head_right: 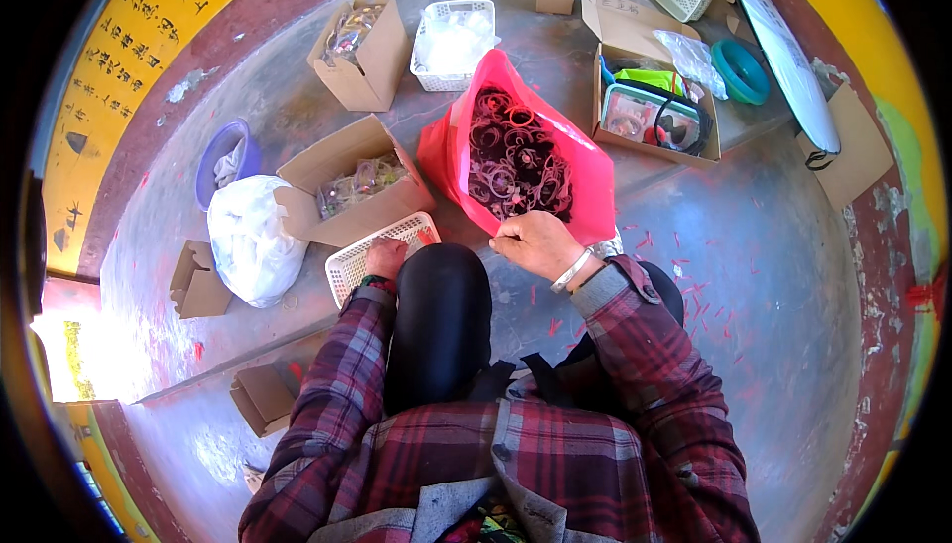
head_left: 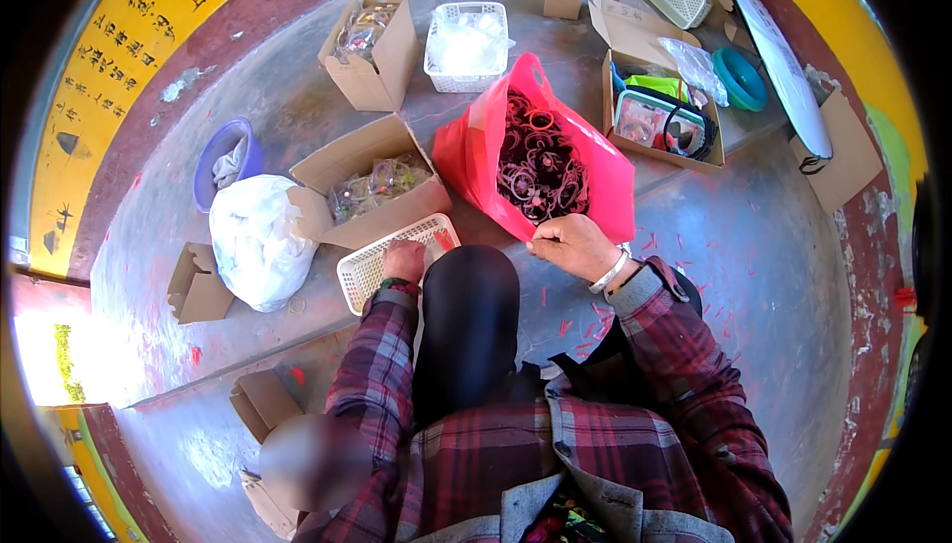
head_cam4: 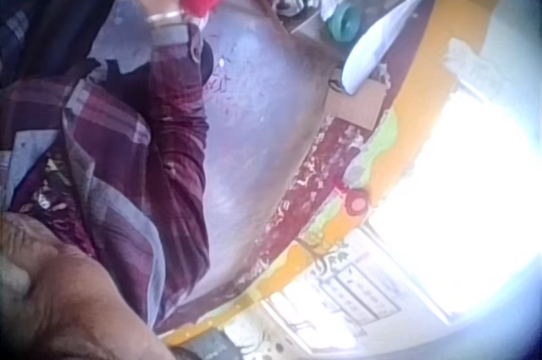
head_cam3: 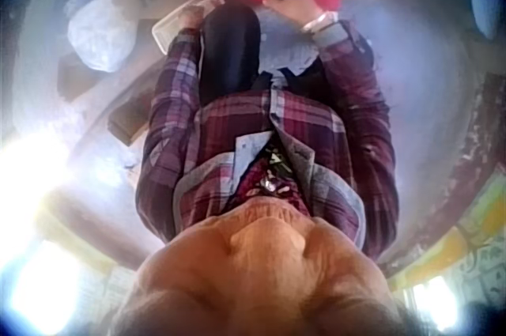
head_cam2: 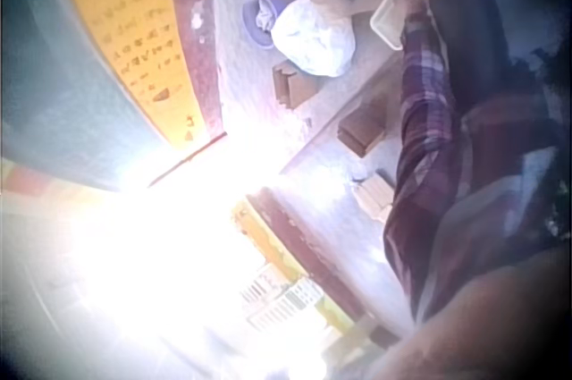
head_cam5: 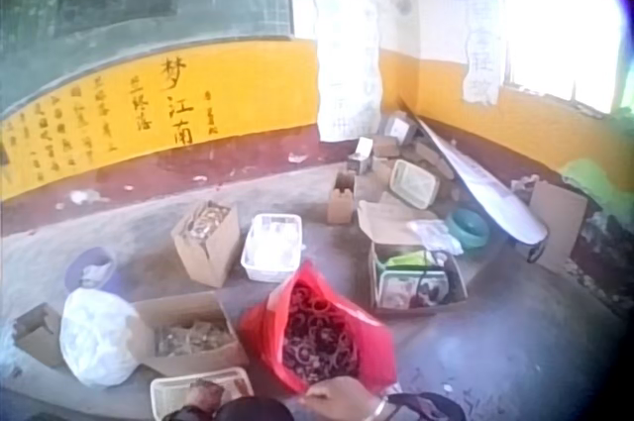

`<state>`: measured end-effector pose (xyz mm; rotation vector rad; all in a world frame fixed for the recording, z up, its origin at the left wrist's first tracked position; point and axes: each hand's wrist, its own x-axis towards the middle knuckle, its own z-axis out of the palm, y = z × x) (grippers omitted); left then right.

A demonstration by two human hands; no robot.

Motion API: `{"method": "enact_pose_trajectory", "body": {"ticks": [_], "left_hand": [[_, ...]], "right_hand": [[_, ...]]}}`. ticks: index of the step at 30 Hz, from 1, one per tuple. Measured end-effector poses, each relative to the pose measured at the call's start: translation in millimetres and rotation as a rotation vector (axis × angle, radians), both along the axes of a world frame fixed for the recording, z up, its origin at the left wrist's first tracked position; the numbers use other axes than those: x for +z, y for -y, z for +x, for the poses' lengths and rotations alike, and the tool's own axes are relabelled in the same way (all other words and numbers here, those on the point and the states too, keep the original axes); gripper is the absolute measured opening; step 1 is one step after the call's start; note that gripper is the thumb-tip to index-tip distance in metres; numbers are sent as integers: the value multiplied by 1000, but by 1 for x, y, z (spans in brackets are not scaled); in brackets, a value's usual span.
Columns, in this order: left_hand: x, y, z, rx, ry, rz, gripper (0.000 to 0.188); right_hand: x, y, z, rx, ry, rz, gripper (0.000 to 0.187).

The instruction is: The person sits on the floor and sorts small hair accessories, primarily hair ties, from a pink plastic bag. They pick up individual items, separate them, and place them into a white basket or a cardboard box nearby.

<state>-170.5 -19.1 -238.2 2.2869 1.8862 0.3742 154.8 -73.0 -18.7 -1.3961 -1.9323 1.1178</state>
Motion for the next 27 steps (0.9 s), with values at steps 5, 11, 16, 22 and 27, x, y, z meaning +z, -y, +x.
{"method": "enact_pose_trajectory", "body": {"ticks": [5,11,16,22,27], "left_hand": [[14,1,10,147,255,-241,24],[16,-6,8,169,336,-232,25],[32,-2,12,-24,348,-17,22],[138,8,38,-239,358,169,13],[242,7,93,-111,1089,10,13]], "right_hand": [[1,1,1,-13,-3,-14,24],[-3,1,1,-18,-3,-13,23],[-1,2,1,-21,-7,-18,23],[1,3,0,-27,-16,6,21],[6,-8,2,-85,-258,-167,27]]}}
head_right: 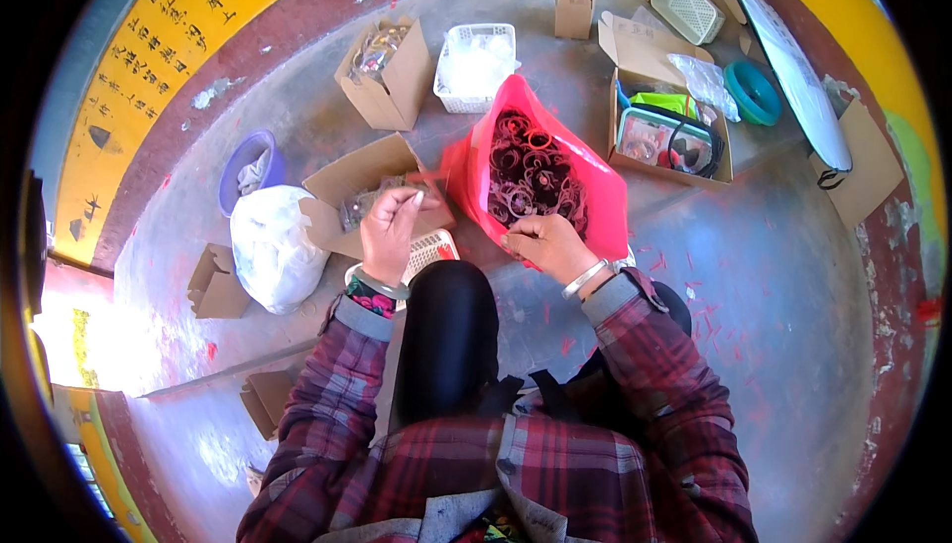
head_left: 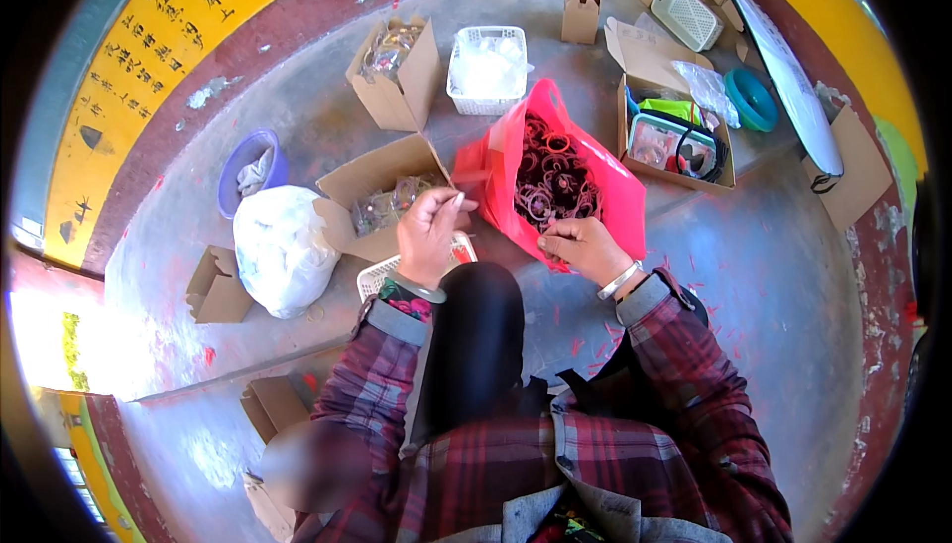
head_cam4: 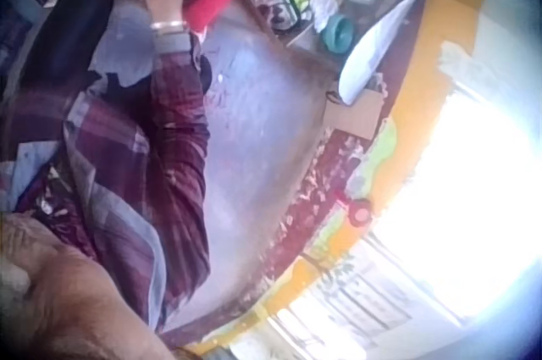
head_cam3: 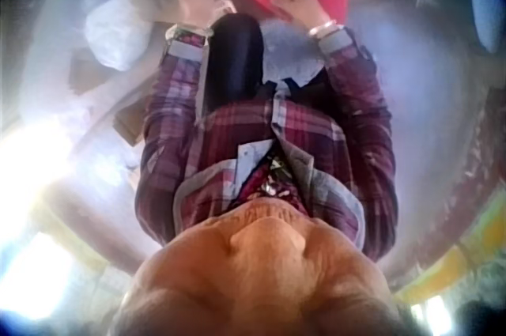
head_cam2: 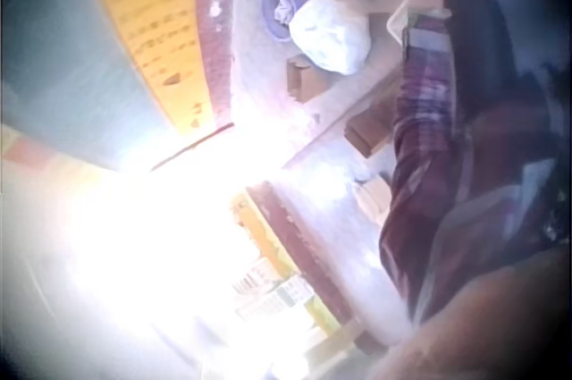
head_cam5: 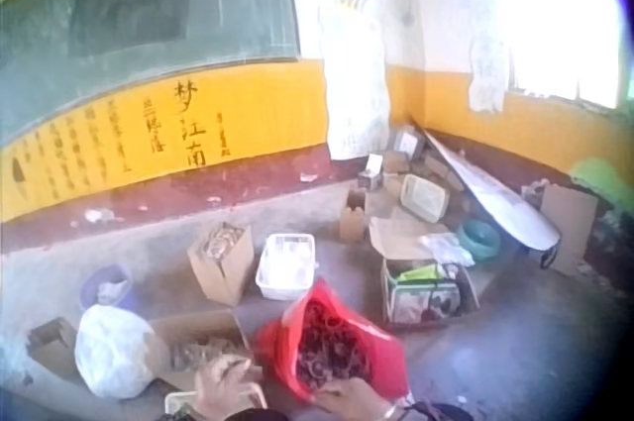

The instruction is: The person sits on the floor and sorts small hair accessories, primarily hair ties, from a pink plastic bag. They pick up individual items, separate them, and place them into a white basket or a cardboard box nearby.

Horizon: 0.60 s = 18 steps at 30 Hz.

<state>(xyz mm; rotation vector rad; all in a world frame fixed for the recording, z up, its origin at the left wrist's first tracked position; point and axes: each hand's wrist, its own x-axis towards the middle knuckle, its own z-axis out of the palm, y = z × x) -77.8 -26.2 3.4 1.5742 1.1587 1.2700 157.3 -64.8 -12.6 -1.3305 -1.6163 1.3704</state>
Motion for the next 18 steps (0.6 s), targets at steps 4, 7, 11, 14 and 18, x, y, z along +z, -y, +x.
{"method": "enact_pose_trajectory", "body": {"ticks": [4,7,11,14,18], "left_hand": [[31,-7,54,-78,548,-134,12],[40,-11,84,-36,574,-182,11],[18,-10,100,-130,608,-283,9],[-1,-9,102,-191,623,-356,8],[-1,-12,105,-243,714,-395,12]], "right_hand": [[50,-12,-10,-40,-342,-82,32],[59,-23,-6,-41,-530,-144,29],[39,-29,6,-147,-595,-143,27],[36,-28,7,-196,-584,-173,23],[33,-30,4,-237,-530,-139,18]]}}
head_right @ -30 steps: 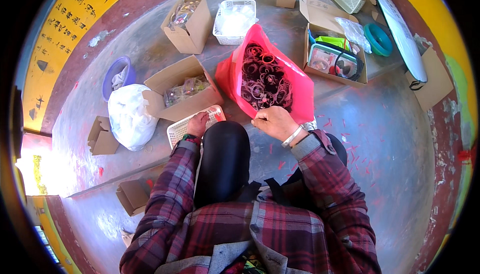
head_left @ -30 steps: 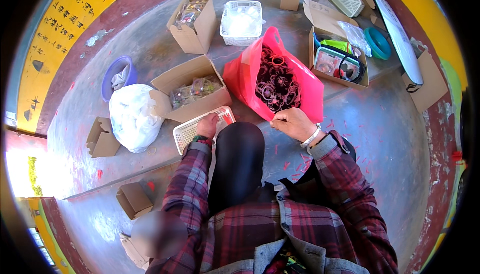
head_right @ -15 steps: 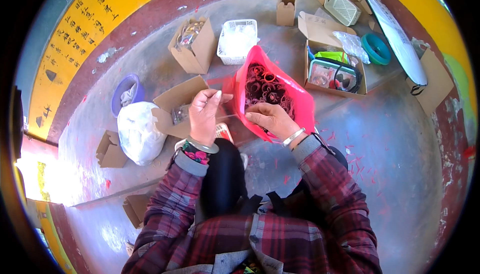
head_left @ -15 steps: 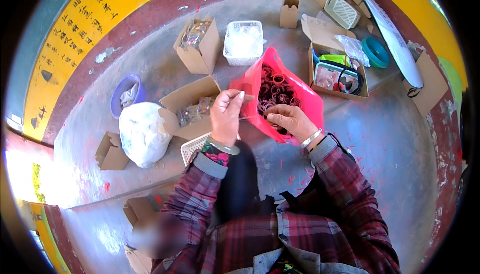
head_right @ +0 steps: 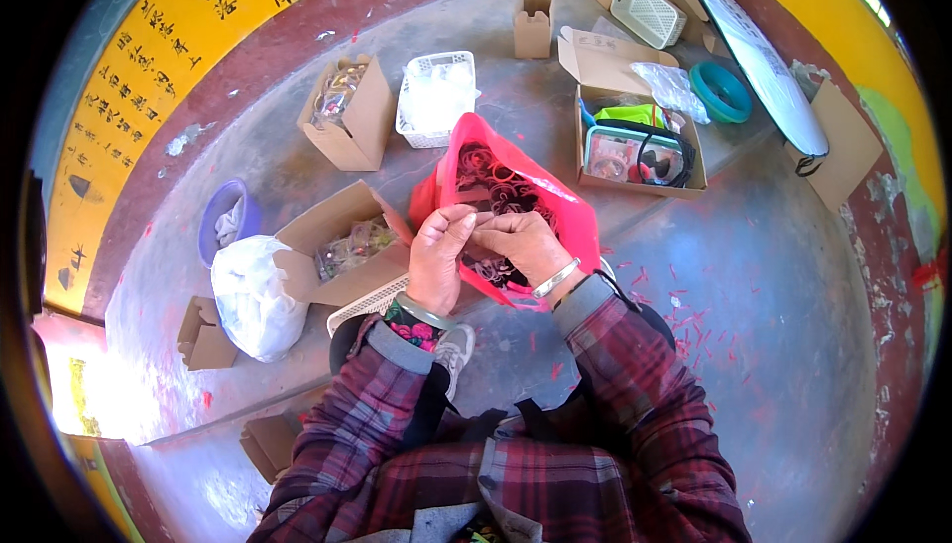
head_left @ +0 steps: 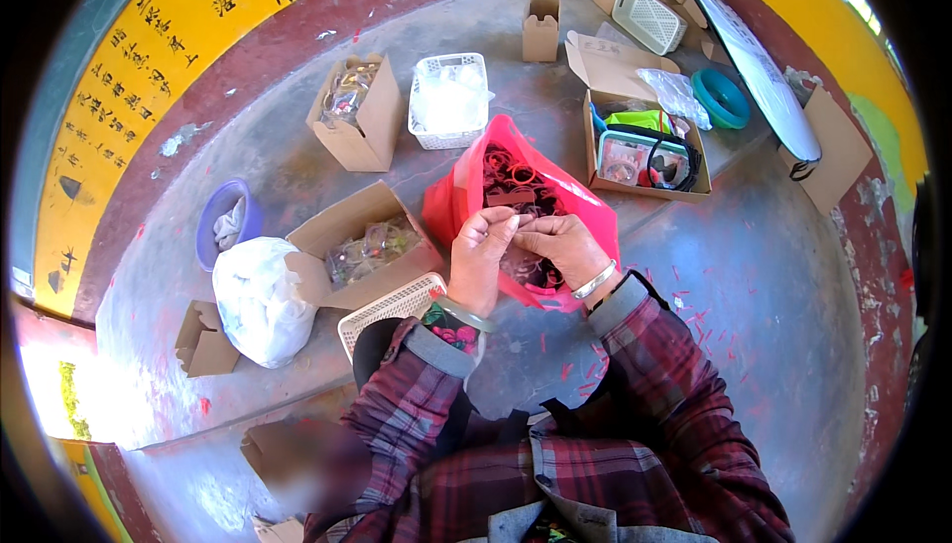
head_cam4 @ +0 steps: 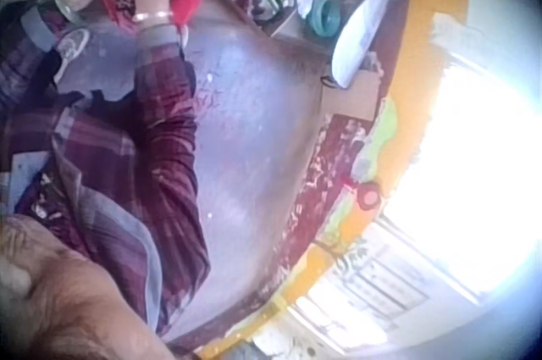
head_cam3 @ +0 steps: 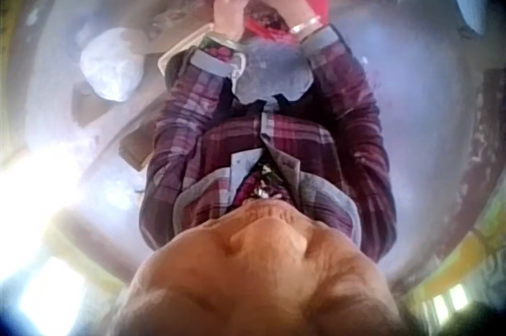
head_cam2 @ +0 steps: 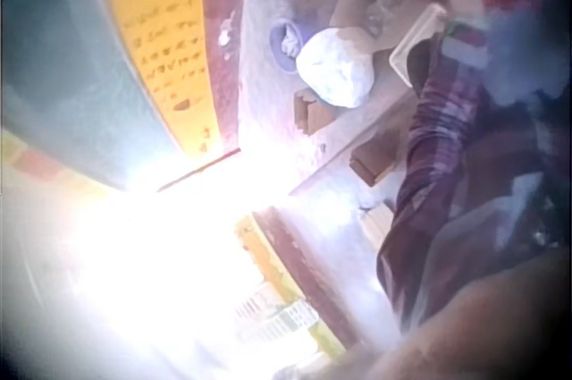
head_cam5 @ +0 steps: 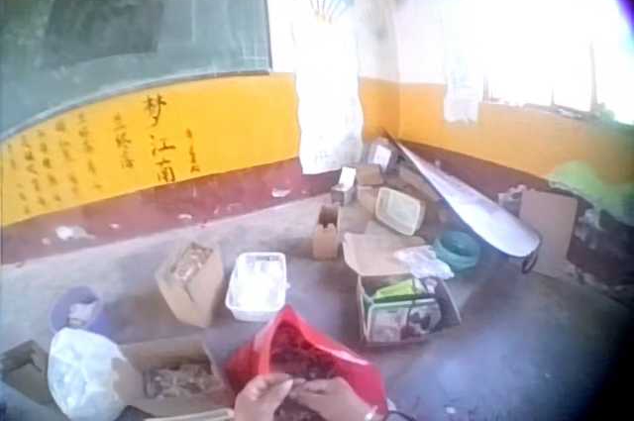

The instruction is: The person sits on the floor and sorts small hair accessories, primarily hair ties, from a pink plastic bag. They pick up individual items, separate them, and place them into a white basket or a cardboard box nearby.

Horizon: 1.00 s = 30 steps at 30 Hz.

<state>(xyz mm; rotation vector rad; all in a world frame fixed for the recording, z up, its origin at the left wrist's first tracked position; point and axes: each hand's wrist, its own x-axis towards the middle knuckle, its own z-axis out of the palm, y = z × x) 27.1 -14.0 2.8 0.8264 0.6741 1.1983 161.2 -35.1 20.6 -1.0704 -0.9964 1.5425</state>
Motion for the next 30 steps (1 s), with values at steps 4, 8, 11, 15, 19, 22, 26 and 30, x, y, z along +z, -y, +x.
{"method": "enact_pose_trajectory", "body": {"ticks": [4,8,11,15,19,22,26,30], "left_hand": [[2,-4,-6,-177,-15,-129,19],[2,-3,-6,-200,-5,-203,24],[1,-4,-5,-227,40,-263,26],[-5,-4,-4,-277,136,-330,27],[-10,-6,-3,-301,165,-305,27],[-11,-5,-1,-307,181,-309,26],[-11,-5,-1,-283,193,-304,23],[-9,-4,0,-260,167,-288,18]], "right_hand": [[-11,-2,2,-14,101,4,16],[-14,0,2,-23,74,-12,15],[-7,3,4,1,89,-44,15],[-8,5,5,-20,75,-53,14],[-12,6,6,-58,93,-29,13],[-20,4,7,-84,126,-24,13],[-21,4,7,-68,99,-20,12],[-22,3,6,-69,97,-39,11]]}}
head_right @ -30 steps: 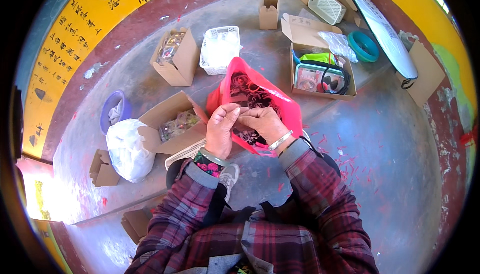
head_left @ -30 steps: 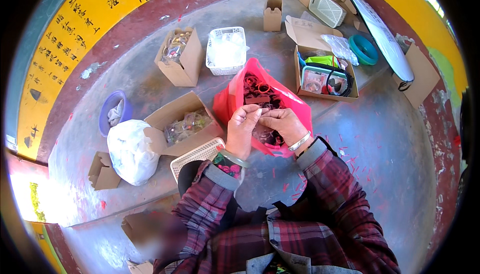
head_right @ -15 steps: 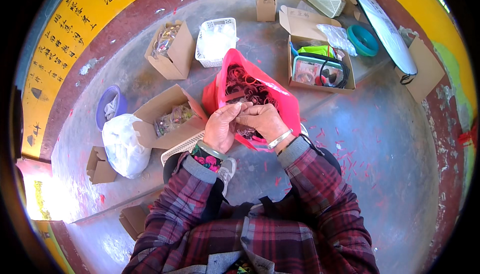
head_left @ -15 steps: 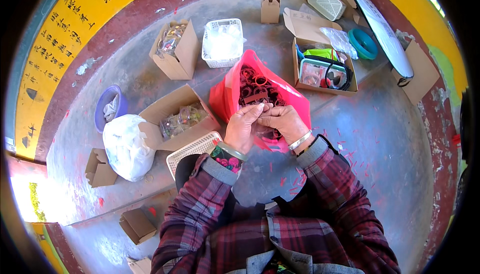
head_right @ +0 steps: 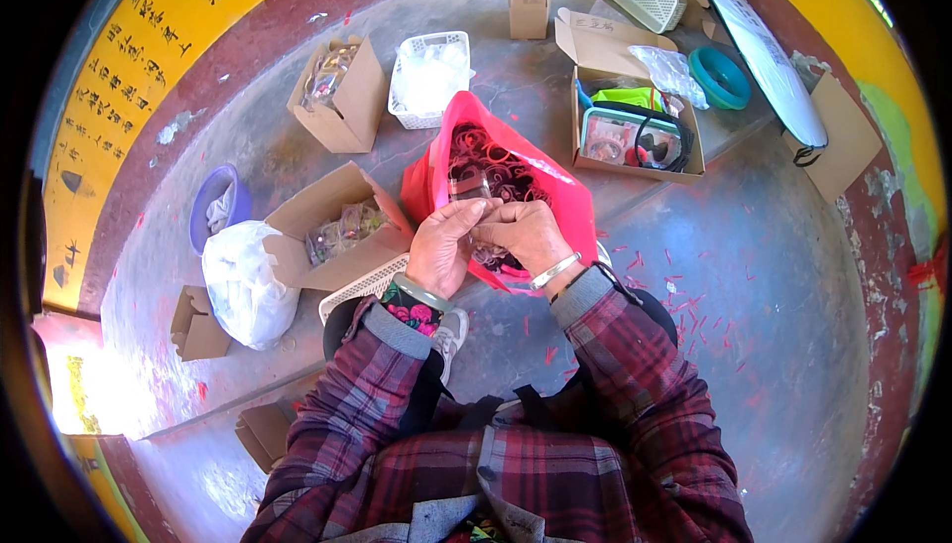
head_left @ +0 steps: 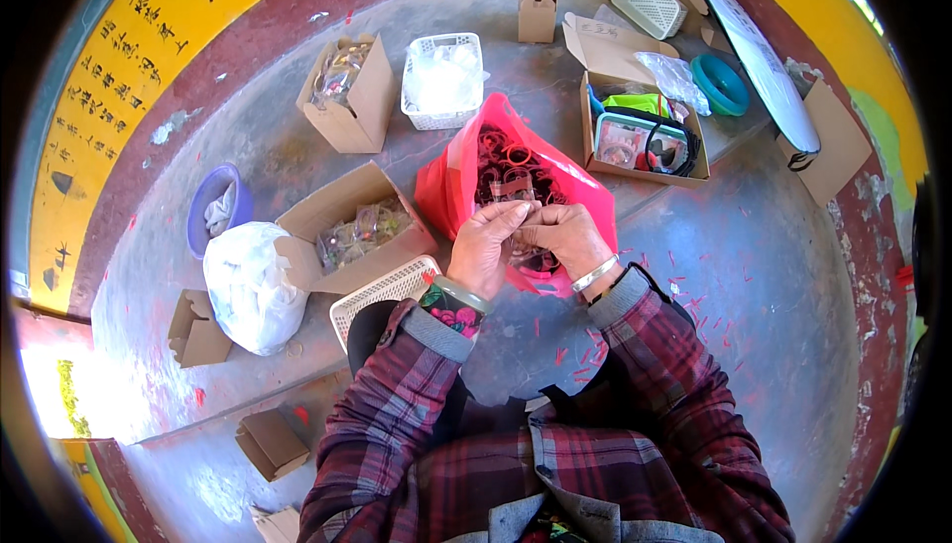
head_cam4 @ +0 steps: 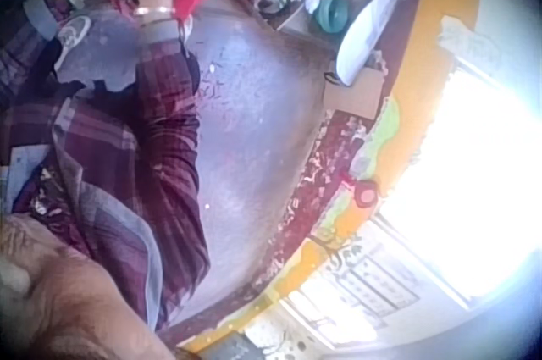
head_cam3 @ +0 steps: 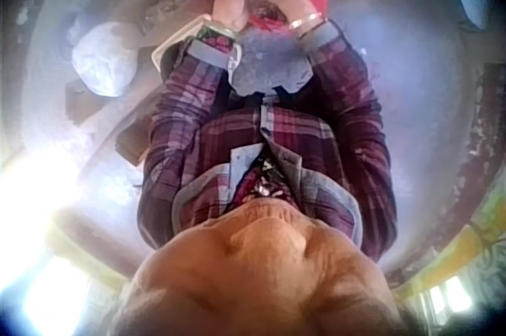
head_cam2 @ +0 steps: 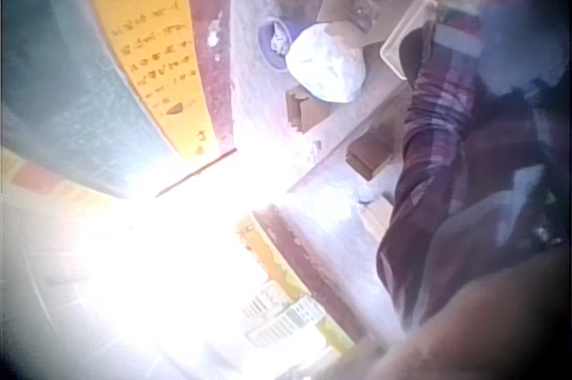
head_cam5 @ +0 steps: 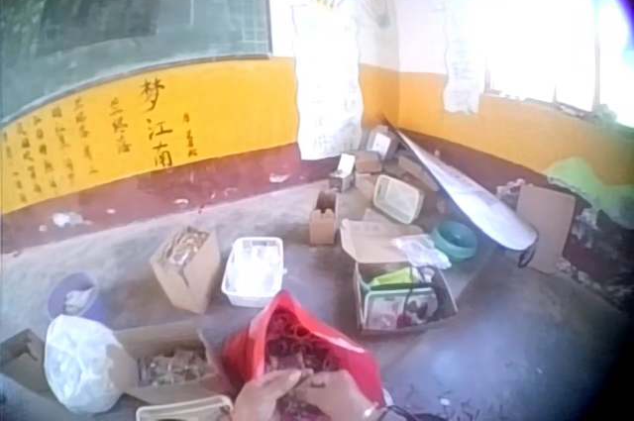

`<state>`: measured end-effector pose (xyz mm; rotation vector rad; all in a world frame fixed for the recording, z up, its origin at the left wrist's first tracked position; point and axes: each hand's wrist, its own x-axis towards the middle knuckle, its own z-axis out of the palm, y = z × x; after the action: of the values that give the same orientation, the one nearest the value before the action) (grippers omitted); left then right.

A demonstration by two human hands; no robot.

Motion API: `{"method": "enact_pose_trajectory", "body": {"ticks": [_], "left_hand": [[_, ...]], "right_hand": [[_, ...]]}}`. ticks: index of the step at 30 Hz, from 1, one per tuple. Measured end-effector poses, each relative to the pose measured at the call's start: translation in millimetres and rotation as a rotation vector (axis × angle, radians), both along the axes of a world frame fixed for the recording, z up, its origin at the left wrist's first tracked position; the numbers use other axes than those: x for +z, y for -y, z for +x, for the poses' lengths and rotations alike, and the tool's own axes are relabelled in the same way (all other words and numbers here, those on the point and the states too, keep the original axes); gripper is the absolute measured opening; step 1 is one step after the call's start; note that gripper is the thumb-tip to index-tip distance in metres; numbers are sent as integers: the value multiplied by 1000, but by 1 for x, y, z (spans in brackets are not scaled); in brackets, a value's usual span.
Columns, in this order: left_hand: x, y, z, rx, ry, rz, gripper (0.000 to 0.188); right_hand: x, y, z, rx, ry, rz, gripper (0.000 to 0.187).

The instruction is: The person sits on the floor and sorts small hair accessories, primarily hair ties, from a pink plastic bag. They pick up individual items, separate them, and place them into a white basket or a cardboard box nearby.

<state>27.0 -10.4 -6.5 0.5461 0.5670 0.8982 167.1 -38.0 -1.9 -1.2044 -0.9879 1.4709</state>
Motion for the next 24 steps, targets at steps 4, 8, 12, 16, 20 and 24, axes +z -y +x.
{"method": "enact_pose_trajectory", "body": {"ticks": [4,8,12,16,20,24], "left_hand": [[-3,-1,1,31,-50,17,17],[-6,0,-2,71,-104,39,16],[-3,-2,-4,165,-170,71,15],[-4,-3,-8,148,-191,90,14],[-6,-4,-6,104,-141,85,14],[-8,-4,-5,57,-144,132,15]], "right_hand": [[-1,-2,0,-19,27,24,10],[1,-2,-4,-13,25,38,12],[8,-1,-3,22,196,74,13],[6,-1,-3,35,240,55,12],[4,0,-2,0,130,36,13],[6,-1,0,-17,68,28,13]]}}
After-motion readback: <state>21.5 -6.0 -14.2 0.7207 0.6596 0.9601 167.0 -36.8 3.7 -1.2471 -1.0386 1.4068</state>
